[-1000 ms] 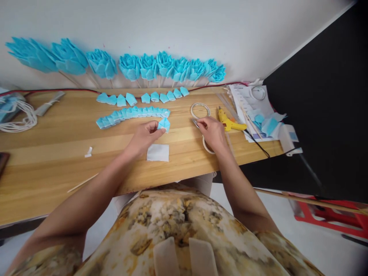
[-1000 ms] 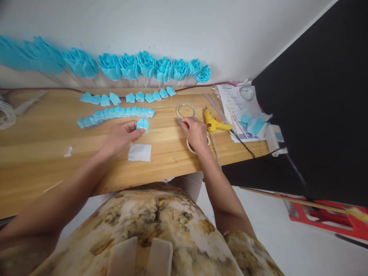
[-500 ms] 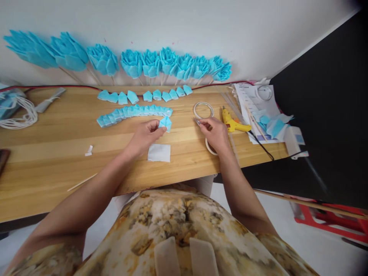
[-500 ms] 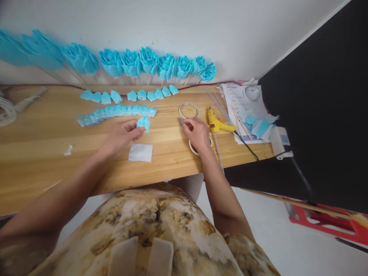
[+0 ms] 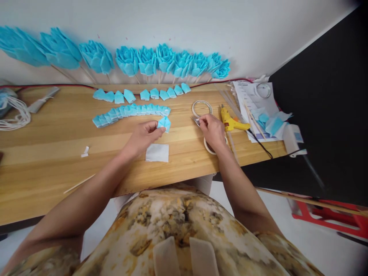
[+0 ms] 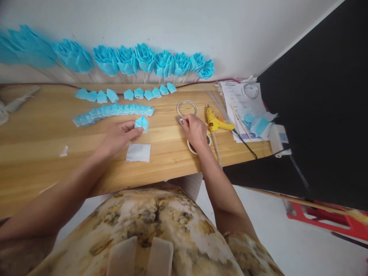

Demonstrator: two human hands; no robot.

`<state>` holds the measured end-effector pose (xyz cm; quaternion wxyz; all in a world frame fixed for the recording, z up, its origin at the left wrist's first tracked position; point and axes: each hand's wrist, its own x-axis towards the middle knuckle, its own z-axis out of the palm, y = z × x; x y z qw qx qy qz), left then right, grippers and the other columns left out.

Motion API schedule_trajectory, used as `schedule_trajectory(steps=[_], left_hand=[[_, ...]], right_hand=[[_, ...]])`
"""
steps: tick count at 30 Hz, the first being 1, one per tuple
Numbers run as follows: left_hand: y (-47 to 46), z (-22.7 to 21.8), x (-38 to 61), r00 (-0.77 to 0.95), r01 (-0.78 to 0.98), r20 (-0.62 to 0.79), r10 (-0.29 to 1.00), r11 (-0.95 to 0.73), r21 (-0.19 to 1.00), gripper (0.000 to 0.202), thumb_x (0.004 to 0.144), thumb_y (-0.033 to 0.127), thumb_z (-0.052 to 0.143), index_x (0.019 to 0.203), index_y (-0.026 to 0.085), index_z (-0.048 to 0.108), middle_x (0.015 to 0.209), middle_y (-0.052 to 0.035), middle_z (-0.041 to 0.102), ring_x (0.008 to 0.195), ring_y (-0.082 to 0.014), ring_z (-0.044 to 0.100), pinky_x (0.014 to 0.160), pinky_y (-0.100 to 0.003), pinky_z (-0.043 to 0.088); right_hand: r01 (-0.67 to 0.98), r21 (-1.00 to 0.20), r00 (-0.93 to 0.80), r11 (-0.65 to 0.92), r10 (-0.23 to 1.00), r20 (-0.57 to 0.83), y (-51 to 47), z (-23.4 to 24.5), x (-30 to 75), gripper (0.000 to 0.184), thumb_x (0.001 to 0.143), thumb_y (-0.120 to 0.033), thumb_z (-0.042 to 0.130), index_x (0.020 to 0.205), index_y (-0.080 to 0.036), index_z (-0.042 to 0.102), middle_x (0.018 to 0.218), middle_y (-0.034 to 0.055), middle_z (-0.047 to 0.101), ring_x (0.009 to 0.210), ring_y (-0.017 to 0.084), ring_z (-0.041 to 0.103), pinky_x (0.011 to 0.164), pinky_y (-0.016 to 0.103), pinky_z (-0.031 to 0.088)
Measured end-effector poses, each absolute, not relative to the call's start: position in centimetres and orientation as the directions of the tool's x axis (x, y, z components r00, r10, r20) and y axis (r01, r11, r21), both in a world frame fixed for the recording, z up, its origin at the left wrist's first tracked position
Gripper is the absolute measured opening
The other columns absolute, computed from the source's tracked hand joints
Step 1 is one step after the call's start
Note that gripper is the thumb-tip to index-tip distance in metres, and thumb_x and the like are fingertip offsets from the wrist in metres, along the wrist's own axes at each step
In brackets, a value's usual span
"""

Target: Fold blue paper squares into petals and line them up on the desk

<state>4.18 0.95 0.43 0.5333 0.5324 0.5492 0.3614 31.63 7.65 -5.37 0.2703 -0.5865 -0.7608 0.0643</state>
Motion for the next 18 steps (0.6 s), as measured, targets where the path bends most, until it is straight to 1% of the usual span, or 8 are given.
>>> schedule_trajectory(steps=[5,9,12,14,16,17,18], left_hand=[[0.9,0.6,4.2,0.139,0.220,-0.185,0.973,0.152,0.964,0.036,0.081,0.045,0.062,0.060,0.020,0.049,0.057,0.0034,0.039,0.057,-0.0105,0.034,0.056,-0.027,0.023],[0.9,0.7,4.2,0.128,0.202,-0.191,0.973,0.163,0.966,0.037,0.080,0.045,0.062,0.057,0.019,0.049,0.057,0.0026,0.041,0.057,-0.0104,0.035,0.056,-0.027,0.026],[0.9,0.7,4.2,0.124,0.181,-0.196,0.973,0.172,0.968,0.035,0.080,0.044,0.062,0.058,0.019,0.050,0.059,0.0017,0.045,0.058,-0.0106,0.038,0.056,-0.027,0.029],[0.9,0.6,4.2,0.118,0.173,-0.196,0.974,0.174,0.969,0.034,0.079,0.043,0.062,0.057,0.019,0.050,0.059,0.0016,0.045,0.058,-0.0104,0.038,0.057,-0.027,0.029],[0.9,0.5,4.3,0.114,0.155,-0.201,0.973,0.183,0.971,0.034,0.079,0.042,0.063,0.057,0.019,0.050,0.059,0.0018,0.045,0.058,-0.0102,0.037,0.056,-0.027,0.029],[0.9,0.5,4.3,0.113,0.144,-0.204,0.972,0.187,0.972,0.034,0.078,0.043,0.063,0.057,0.019,0.050,0.059,0.0019,0.044,0.058,-0.0101,0.037,0.056,-0.027,0.029],[0.9,0.4,4.3,0.111,0.132,-0.206,0.972,0.191,0.973,0.033,0.078,0.043,0.063,0.058,0.019,0.051,0.059,0.0019,0.045,0.058,-0.0101,0.037,0.056,-0.027,0.029]], right_hand=[[0.854,-0.432,-0.159,0.290,0.936,0.314,7.7,-5.2,31.7,0.013,0.093,-0.026,0.052,0.086,-0.023,0.061,0.091,0.0079,0.073,0.085,0.024,0.067,0.077,0.037,0.048],[0.847,-0.450,-0.143,0.282,0.938,0.317,8.0,-5.3,31.8,0.012,0.091,-0.026,0.053,0.085,-0.022,0.062,0.091,0.0091,0.074,0.086,0.025,0.067,0.081,0.039,0.050],[0.823,-0.518,-0.046,0.234,0.936,0.350,8.2,-5.4,31.9,0.013,0.091,-0.027,0.053,0.087,-0.021,0.064,0.087,0.0088,0.073,0.084,0.025,0.067,0.082,0.042,0.051],[0.784,-0.586,0.021,0.205,0.934,0.355,7.8,-5.1,31.6,0.017,0.093,-0.030,0.051,0.089,-0.020,0.064,0.081,0.0059,0.072,0.077,0.022,0.066,0.078,0.040,0.052],[0.729,-0.638,0.008,0.248,0.929,0.371,6.9,-4.1,30.7,0.019,0.095,-0.033,0.051,0.091,-0.021,0.065,0.079,0.0034,0.071,0.072,0.020,0.065,0.073,0.037,0.053],[0.693,-0.652,-0.028,0.307,0.916,0.401,6.3,-3.5,30.0,0.019,0.096,-0.035,0.053,0.092,-0.022,0.066,0.083,0.0034,0.072,0.073,0.019,0.065,0.071,0.036,0.053],[0.672,-0.635,-0.079,0.380,0.890,0.448,5.7,-2.7,29.1,0.018,0.096,-0.036,0.054,0.092,-0.024,0.068,0.088,0.0041,0.073,0.077,0.019,0.066,0.071,0.035,0.053]])
